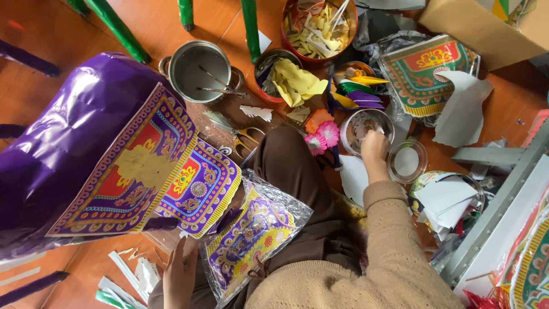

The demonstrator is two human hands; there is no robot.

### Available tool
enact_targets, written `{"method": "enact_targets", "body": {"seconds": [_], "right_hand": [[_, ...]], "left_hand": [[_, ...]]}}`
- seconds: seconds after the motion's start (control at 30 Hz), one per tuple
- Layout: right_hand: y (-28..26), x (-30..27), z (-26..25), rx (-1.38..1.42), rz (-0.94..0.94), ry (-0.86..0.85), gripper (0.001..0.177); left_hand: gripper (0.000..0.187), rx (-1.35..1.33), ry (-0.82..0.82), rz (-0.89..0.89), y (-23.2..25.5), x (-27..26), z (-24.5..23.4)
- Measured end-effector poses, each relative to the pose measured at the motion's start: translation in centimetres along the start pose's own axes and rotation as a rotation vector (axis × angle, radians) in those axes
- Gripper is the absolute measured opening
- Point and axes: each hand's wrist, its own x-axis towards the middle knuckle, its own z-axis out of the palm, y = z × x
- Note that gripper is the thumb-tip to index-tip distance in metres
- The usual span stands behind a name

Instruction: Decorating a purple horse-shaped paper craft with colorful paper panels and a yellow mane

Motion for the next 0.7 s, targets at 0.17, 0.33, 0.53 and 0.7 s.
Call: {"method": "enact_targets", "body": {"seconds": [0.17,0.33,0.53,0.7], "right_hand": [[-0.9,-1.5,-4.0,0.097,0.038,0.031,0.010],[-1.4,-1.8,-6.8,0.391,0.043,0.271,0.016],[-13.6,-2.9,-18.7,0.999,-0.293,0.631,0.016],[-31.0,-2.7,-24.3,1.131,-0.900,0.257,0.019]], "left_hand": [[0.052,-0.042,0.033,0.006,0.0,-0.2,0.4],[0.050,-0.120,0.149,0.096,0.8,-1.3,-0.4],[0.051,-0.166,0.060,-0.024,1.5,-1.5,-0.6],[0.045,-0.155,0.072,0.099,1.7,-1.1,-0.1]]}}
